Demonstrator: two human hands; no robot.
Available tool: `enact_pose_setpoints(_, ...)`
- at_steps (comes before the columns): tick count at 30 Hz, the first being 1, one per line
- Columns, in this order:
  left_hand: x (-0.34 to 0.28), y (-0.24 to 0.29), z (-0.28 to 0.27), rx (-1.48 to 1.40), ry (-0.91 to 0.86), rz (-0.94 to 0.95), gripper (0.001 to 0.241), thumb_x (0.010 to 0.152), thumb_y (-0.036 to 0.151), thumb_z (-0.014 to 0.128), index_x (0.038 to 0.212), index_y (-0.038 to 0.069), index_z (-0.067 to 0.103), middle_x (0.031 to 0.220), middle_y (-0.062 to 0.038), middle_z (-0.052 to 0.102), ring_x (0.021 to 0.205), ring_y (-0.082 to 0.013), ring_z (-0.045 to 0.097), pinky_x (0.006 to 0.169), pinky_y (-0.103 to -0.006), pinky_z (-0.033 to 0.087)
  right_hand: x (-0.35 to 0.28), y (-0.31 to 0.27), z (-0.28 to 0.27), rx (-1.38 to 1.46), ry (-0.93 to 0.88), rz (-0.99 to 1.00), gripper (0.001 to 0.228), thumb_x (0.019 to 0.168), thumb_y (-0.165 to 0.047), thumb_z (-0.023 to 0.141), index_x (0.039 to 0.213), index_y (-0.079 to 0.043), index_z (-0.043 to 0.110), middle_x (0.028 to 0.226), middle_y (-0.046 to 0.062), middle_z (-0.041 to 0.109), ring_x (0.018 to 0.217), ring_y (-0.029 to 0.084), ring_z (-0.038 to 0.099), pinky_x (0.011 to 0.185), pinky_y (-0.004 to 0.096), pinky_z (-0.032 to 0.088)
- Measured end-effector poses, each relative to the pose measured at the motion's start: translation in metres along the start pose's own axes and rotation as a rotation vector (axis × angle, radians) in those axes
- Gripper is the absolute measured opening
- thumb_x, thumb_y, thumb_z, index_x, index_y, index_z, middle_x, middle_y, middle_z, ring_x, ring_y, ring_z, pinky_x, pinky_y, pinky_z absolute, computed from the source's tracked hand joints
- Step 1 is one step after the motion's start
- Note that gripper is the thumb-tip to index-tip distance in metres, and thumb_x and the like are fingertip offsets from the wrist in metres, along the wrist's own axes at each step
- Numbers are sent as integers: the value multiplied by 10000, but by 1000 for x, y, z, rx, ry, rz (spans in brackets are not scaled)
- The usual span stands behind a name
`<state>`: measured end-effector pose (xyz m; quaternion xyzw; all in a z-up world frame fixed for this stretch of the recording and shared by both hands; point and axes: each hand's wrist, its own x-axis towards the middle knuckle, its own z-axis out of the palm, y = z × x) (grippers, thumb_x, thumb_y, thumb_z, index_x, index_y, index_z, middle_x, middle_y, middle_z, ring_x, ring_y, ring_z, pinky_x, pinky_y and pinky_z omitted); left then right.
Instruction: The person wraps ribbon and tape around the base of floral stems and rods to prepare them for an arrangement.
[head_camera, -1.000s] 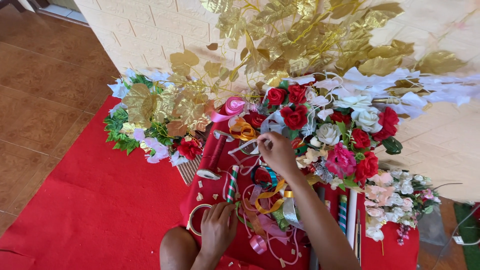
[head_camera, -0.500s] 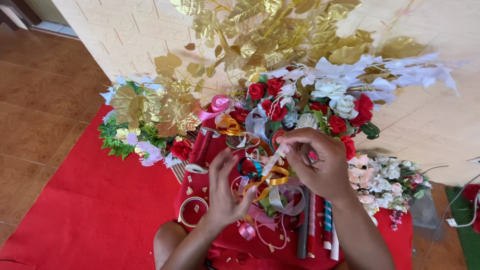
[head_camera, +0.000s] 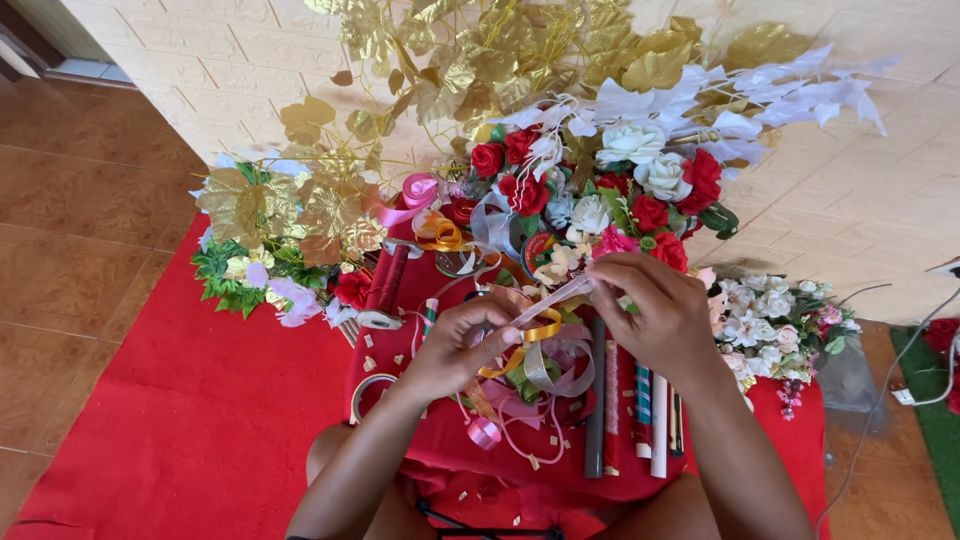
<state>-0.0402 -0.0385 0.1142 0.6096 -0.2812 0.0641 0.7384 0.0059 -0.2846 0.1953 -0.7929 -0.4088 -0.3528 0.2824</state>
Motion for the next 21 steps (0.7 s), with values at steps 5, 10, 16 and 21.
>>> enact_pose_setpoints(5,-13,4,-13,116,-18,-48,143,999,55,671,879,11,734,946,-165,718,943,-297,706,784,-398,524,-49,32,-1,-51,-48,121,119,931,-33,762,1006,-124,775,955,22,765,729,197,717,603,288,596)
enact_pose_setpoints(10,-26,13,-3,284,-60,-57,111,959,28,704,860,-2,743,921,-202,712,911,-367,721,788,-447,545,-62,9,-4,27,-369,330,149,875,19,743,1021,-13,748,977,173,772,904,374,759,767,449,632)
enact_pose_setpoints(16,-62,-20,23,547,-146,4,109,969,165,737,896,85,726,930,-47,699,895,-203,653,876,-403,483,-110,-35,43,498,-674,430,690,920,-364,768,1503,-120,490,1534,169,515,1411,327,499,1157,515,418)
enact_pose_setpoints(21,-84,-49,25,513,-136,-169,116,989,173,724,956,66,753,921,-72,649,849,-225,587,770,-379,452,-149,-45,71,534,-754,621,346,974,-371,688,1230,-139,701,1150,50,759,1011,206,723,890,377,567)
